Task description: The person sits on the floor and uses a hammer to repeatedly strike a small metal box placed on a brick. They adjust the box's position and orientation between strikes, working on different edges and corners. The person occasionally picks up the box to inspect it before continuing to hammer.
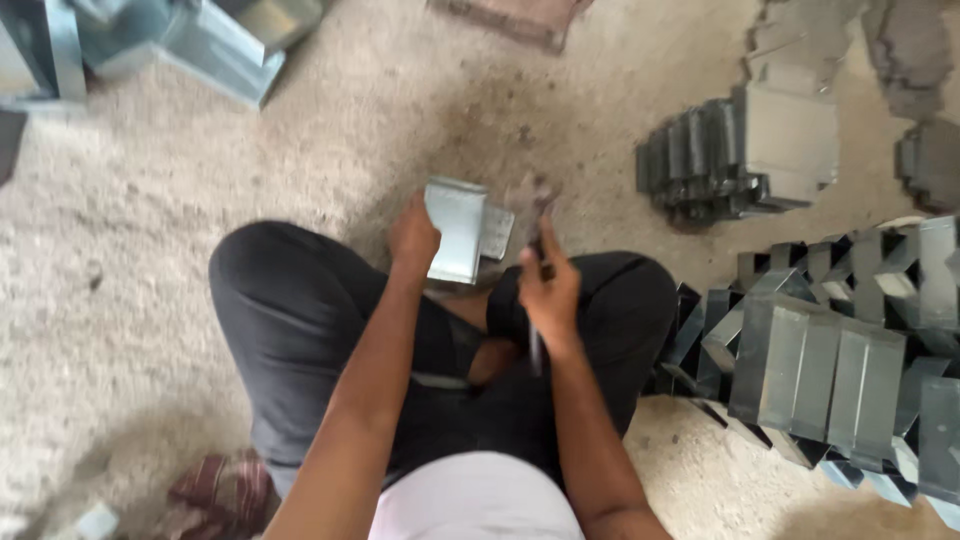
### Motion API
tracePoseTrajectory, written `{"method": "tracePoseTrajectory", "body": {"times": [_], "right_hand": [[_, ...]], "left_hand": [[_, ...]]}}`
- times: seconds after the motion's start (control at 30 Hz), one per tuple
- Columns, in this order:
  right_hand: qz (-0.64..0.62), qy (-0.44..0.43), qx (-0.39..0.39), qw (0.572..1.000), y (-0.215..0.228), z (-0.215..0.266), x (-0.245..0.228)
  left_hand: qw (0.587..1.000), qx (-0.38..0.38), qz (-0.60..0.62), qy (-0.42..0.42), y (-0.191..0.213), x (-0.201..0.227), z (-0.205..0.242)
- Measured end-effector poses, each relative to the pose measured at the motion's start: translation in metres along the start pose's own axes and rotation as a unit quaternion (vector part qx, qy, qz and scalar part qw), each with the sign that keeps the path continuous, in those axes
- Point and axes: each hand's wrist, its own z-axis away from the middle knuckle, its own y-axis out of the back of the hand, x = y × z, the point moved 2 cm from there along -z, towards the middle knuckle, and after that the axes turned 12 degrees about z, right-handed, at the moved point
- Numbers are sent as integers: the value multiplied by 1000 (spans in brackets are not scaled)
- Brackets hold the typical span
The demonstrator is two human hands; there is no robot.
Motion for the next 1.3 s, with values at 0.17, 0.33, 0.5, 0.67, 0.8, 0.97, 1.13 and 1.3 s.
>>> {"method": "tracePoseTrajectory", "body": {"times": [0.17, 0.33, 0.5, 0.67, 0.8, 0.97, 1.13, 1.3], "right_hand": [[123, 259, 86, 954, 16, -16, -32], [281, 118, -120, 945, 4, -44, -18], [182, 167, -85, 965, 27, -46, -34], [-3, 80, -17, 997, 24, -35, -28], [80, 4, -11, 997, 0, -11, 35], [253, 204, 24, 945, -17, -16, 81], [139, -106, -36, 984, -19, -19, 98], [-15, -165, -24, 986, -19, -15, 97]], "left_hand": [[999, 19, -4, -43, 6, 2, 2], [999, 12, 1, -51, 3, 7, 12], [999, -4, -22, -41, 1, 3, 12], [996, 16, -50, -66, 11, 12, -1], [997, 29, -45, -64, 3, 8, 14], [986, 95, -80, -112, 29, 29, 13], [979, 40, -96, -176, 25, 69, 51], [973, -68, -81, -207, 4, 78, 72]]}}
